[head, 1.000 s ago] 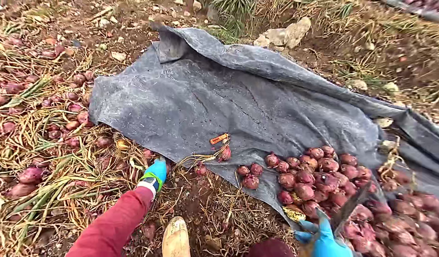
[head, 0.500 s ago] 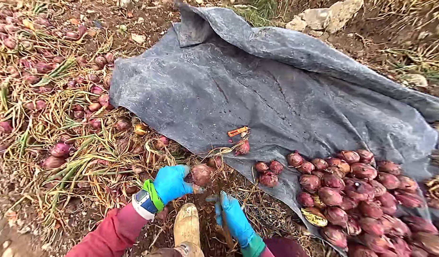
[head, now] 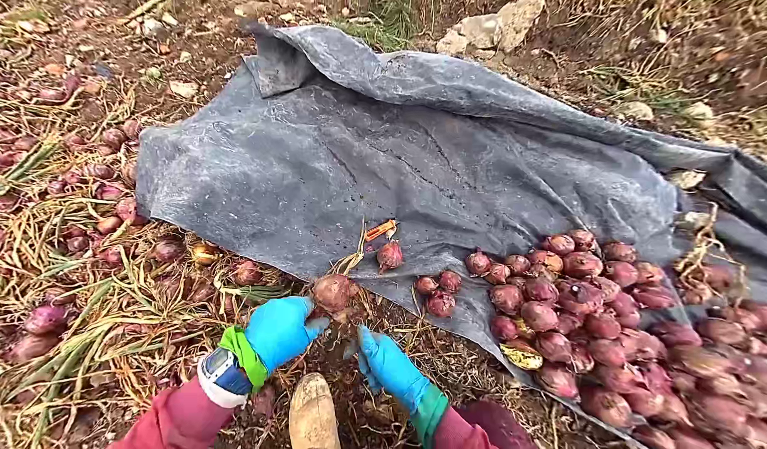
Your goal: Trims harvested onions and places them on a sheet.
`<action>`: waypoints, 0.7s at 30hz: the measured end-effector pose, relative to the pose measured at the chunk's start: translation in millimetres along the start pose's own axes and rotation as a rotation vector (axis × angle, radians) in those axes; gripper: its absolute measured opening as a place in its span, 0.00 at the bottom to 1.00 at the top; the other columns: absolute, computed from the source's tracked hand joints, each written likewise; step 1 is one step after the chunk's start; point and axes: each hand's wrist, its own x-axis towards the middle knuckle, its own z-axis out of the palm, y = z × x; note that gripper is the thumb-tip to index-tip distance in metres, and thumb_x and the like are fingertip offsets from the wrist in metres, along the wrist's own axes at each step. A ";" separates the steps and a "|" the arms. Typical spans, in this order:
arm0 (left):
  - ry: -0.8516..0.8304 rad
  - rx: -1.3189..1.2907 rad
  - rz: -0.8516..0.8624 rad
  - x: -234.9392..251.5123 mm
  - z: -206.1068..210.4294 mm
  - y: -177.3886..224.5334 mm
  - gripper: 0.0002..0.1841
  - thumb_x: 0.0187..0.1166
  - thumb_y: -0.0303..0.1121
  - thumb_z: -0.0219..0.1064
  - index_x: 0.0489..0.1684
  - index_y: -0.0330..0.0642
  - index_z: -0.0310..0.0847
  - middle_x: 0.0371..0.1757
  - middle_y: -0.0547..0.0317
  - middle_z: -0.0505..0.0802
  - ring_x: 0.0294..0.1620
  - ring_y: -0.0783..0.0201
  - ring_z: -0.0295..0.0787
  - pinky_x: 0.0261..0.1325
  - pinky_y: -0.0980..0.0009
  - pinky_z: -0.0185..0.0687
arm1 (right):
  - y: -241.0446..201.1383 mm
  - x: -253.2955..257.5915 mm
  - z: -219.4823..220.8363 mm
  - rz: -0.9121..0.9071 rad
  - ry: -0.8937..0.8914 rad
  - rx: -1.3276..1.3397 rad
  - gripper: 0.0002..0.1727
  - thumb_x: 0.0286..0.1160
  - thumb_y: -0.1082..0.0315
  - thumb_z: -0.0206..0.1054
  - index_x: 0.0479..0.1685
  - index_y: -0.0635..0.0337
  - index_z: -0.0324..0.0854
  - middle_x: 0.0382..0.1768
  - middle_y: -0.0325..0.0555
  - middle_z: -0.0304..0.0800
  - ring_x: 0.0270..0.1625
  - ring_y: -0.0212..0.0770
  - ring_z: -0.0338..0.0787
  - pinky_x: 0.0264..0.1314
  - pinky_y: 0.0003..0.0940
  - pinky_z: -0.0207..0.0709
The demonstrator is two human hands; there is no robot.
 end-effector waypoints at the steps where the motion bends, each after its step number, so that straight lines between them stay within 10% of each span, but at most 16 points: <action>1: -0.125 0.070 0.098 -0.3 -0.5 21.0 0.25 0.87 0.60 0.55 0.50 0.49 0.90 0.51 0.51 0.94 0.56 0.46 0.92 0.58 0.37 0.84 | 2.1 2.2 -4.5 0.024 -0.052 -0.048 0.47 0.80 0.23 0.34 0.50 0.55 0.85 0.23 0.42 0.84 0.19 0.39 0.82 0.24 0.40 0.81; 4: -0.306 0.172 0.297 28.6 -0.1 62.2 0.24 0.91 0.53 0.53 0.47 0.44 0.88 0.50 0.45 0.93 0.56 0.41 0.90 0.56 0.33 0.81 | -1.9 3.5 -21.5 -0.029 0.008 -0.035 0.50 0.73 0.17 0.31 0.34 0.54 0.84 0.19 0.41 0.83 0.17 0.38 0.82 0.22 0.39 0.80; 11: 0.229 0.026 -0.028 205.8 -49.1 97.2 0.20 0.87 0.54 0.57 0.54 0.55 0.90 0.53 0.51 0.96 0.56 0.45 0.93 0.53 0.33 0.85 | 47.9 -23.3 -64.9 -0.053 0.477 0.492 0.57 0.76 0.20 0.24 0.48 0.62 0.86 0.13 0.45 0.79 0.09 0.40 0.75 0.09 0.36 0.75; 17: 0.113 0.108 -0.046 324.2 -8.7 148.0 0.18 0.76 0.43 0.69 0.57 0.42 0.86 0.58 0.41 0.92 0.58 0.37 0.92 0.50 0.31 0.86 | 86.5 -49.0 -49.3 0.085 0.435 0.490 0.58 0.77 0.20 0.26 0.55 0.63 0.87 0.16 0.48 0.81 0.11 0.41 0.77 0.12 0.38 0.77; 21: 0.088 0.160 0.014 328.4 -29.7 116.4 0.19 0.73 0.53 0.70 0.47 0.49 0.90 0.48 0.47 0.95 0.53 0.42 0.93 0.50 0.32 0.86 | 99.1 -58.0 -42.2 0.110 0.453 0.540 0.57 0.80 0.23 0.24 0.55 0.64 0.88 0.16 0.49 0.82 0.12 0.42 0.78 0.13 0.38 0.78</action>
